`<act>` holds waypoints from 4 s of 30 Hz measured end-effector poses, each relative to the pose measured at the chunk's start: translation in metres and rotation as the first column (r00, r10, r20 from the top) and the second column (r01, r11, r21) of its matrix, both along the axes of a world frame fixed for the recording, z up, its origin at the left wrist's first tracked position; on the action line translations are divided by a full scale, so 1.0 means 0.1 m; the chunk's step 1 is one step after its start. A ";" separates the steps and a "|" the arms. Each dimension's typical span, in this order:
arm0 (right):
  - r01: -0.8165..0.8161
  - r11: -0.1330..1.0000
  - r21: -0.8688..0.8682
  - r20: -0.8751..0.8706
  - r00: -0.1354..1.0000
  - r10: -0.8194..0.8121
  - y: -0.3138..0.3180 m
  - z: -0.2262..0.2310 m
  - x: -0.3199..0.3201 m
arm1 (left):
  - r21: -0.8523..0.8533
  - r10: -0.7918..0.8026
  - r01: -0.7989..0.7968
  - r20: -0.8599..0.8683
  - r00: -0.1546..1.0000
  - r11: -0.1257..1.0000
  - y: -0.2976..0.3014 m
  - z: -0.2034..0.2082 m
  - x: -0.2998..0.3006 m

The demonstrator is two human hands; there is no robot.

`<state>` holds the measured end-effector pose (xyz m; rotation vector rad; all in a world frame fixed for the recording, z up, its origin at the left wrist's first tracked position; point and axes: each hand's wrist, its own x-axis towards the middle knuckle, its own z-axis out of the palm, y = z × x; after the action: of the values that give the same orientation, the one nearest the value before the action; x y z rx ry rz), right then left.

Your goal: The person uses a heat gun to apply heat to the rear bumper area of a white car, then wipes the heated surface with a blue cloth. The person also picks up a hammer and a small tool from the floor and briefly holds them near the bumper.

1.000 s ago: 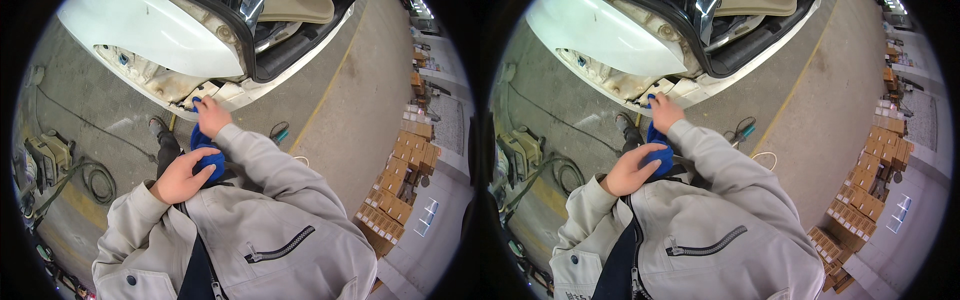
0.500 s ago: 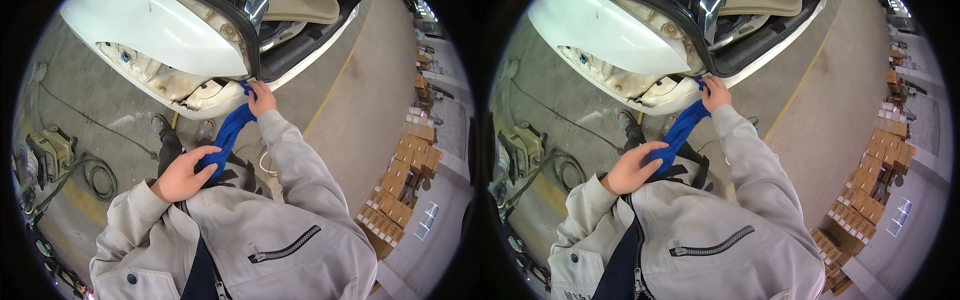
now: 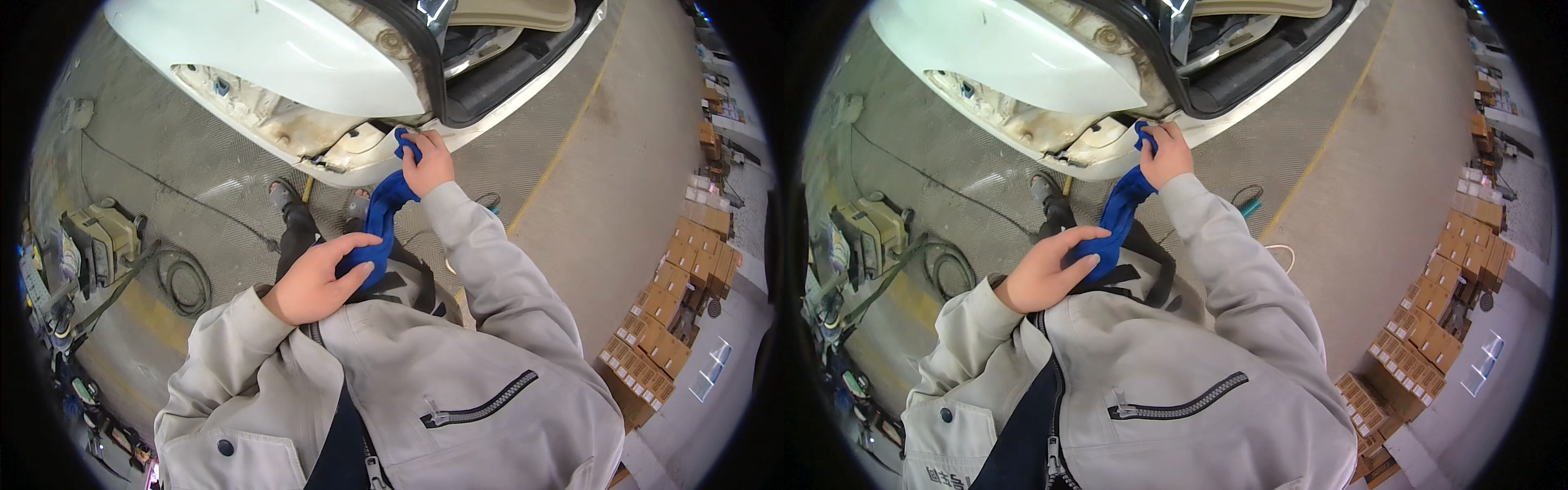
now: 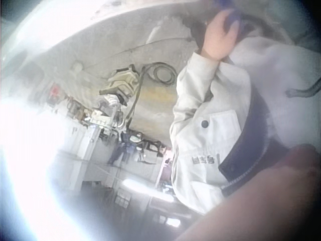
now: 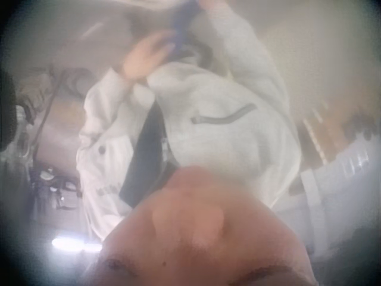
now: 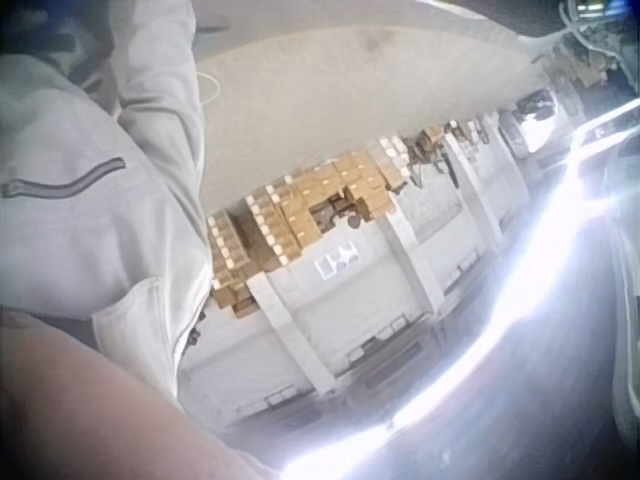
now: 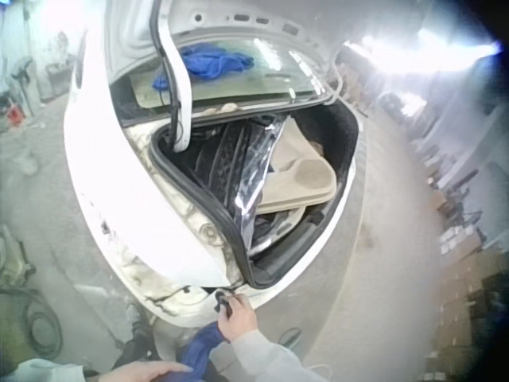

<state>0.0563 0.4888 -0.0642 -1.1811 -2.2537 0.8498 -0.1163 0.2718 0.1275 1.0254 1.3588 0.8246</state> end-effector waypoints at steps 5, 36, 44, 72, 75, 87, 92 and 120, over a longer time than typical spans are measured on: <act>-0.213 0.976 0.046 0.085 0.974 0.209 -0.64 0.08 -0.39 | -0.060 0.003 -0.001 0.029 1.000 0.998 -0.01 0.02 -0.01; -0.414 0.909 0.049 0.140 0.904 0.404 -0.54 0.19 -0.74 | 0.024 0.129 -0.130 0.068 0.989 0.991 -0.22 -0.15 -0.19; -0.454 0.888 0.079 0.253 0.870 0.422 -0.49 0.17 -0.78 | -0.006 0.081 -0.081 0.112 0.990 0.997 -0.18 -0.17 -0.16; -0.588 0.792 0.165 0.219 0.805 0.552 -0.59 0.22 -0.82 | 0.115 0.245 -0.249 0.053 0.968 0.962 -0.33 -0.43 -0.10; -0.484 0.872 0.072 0.346 0.832 0.433 -0.47 0.24 -0.52 | 0.076 0.253 -0.258 0.078 0.964 0.963 -0.35 -0.50 -0.14; -0.217 0.975 0.057 0.159 0.966 0.205 -0.59 0.19 -0.74 | -0.497 0.920 -0.792 0.335 0.201 0.354 -0.16 -1.70 -0.44; -0.243 0.969 0.042 0.122 0.964 0.236 -0.61 0.20 -0.79 | -0.340 0.900 -0.847 0.306 0.311 0.409 0.10 -1.91 -0.41; -0.431 0.892 -0.134 0.398 0.801 0.447 -0.22 0.49 -1.23 | -0.007 0.707 -0.730 -0.241 0.664 0.683 0.09 -1.98 -0.45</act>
<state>-0.0662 0.4672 -0.0156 -0.9277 -2.9580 0.8657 -0.1617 0.2811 -0.0706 0.4640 2.0358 1.2280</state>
